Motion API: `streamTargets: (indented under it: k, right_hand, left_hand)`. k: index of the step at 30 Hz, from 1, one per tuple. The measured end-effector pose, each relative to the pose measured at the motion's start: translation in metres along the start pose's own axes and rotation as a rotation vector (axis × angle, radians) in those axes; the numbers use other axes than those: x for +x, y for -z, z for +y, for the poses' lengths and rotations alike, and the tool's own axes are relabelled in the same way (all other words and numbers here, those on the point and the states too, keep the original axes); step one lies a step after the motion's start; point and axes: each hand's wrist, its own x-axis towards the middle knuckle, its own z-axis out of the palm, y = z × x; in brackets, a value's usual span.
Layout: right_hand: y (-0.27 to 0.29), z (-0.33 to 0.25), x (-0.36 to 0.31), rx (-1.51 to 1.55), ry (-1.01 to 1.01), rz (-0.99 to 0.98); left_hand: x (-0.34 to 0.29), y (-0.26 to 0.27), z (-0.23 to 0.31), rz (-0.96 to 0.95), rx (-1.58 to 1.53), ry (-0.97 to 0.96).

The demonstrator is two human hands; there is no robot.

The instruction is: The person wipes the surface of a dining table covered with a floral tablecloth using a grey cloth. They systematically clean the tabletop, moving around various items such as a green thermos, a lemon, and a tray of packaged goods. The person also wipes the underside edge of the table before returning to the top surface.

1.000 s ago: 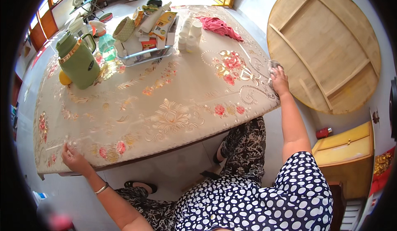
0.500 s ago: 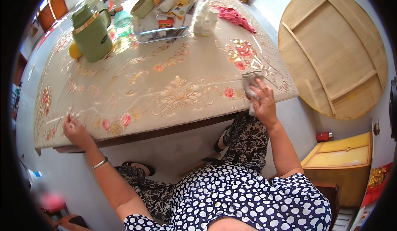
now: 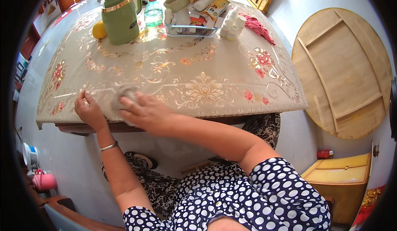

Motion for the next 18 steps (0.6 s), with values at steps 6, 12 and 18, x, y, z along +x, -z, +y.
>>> streamTargets:
  k: [6, 12, 18]
  right_hand:
    - [-0.026, 0.003, 0.062, 0.276, -0.051, -0.024]
    - [0.007, 0.072, -0.004, 0.261, -0.266, 0.063]
    - [0.073, 0.166, -0.147, -0.200, -0.519, -0.005]
  left_hand:
    - [0.001, -0.001, -0.006, -0.042, -0.074, 0.059]
    - [0.000, -0.002, -0.015, -0.033, 0.011, -0.011]
    - [0.000, -0.003, -0.018, -0.056, 0.024, 0.012]
